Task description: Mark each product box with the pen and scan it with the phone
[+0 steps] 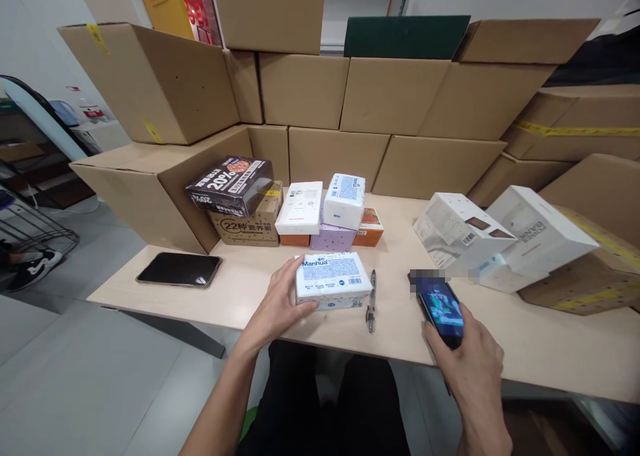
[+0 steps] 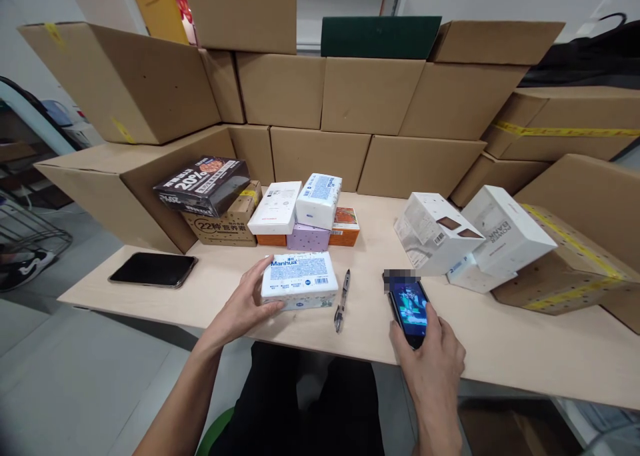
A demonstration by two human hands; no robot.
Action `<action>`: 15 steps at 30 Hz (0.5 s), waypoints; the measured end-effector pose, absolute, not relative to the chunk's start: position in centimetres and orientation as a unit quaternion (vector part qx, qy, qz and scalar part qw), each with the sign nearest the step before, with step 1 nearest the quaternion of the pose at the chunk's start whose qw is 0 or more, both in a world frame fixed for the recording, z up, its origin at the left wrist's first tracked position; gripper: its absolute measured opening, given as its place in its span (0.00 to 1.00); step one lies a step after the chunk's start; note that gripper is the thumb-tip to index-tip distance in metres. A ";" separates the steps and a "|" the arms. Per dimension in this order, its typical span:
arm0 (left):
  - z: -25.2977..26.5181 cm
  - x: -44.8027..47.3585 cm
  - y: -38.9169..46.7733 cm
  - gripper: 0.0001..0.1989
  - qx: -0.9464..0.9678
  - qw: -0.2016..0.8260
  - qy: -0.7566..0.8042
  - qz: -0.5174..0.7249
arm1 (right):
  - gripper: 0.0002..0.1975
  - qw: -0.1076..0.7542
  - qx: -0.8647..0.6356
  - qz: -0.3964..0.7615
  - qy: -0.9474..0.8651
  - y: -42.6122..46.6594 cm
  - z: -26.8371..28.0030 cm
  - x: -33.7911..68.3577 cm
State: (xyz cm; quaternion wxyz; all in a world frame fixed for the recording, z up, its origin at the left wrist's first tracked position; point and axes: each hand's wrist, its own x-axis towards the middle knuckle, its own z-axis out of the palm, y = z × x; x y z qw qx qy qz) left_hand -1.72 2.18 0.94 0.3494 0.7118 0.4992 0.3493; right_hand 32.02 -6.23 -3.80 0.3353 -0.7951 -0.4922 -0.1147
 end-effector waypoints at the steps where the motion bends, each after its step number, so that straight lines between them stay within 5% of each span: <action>1: 0.9 -1.7 2.3 0.43 0.712 0.353 0.489 0.360 | 0.43 0.326 -0.805 -0.105 -0.485 -6.2 -3.9 31.9; 9: 1.0 -6.8 3.4 0.40 0.633 0.384 0.531 0.411 | 0.43 0.256 -0.814 -0.063 -0.518 -6.4 -3.1 33.4; 15: -0.7 -10.2 4.9 0.39 0.623 0.152 0.610 0.465 | 0.40 0.330 -0.769 -0.154 -0.525 -2.9 3.3 36.6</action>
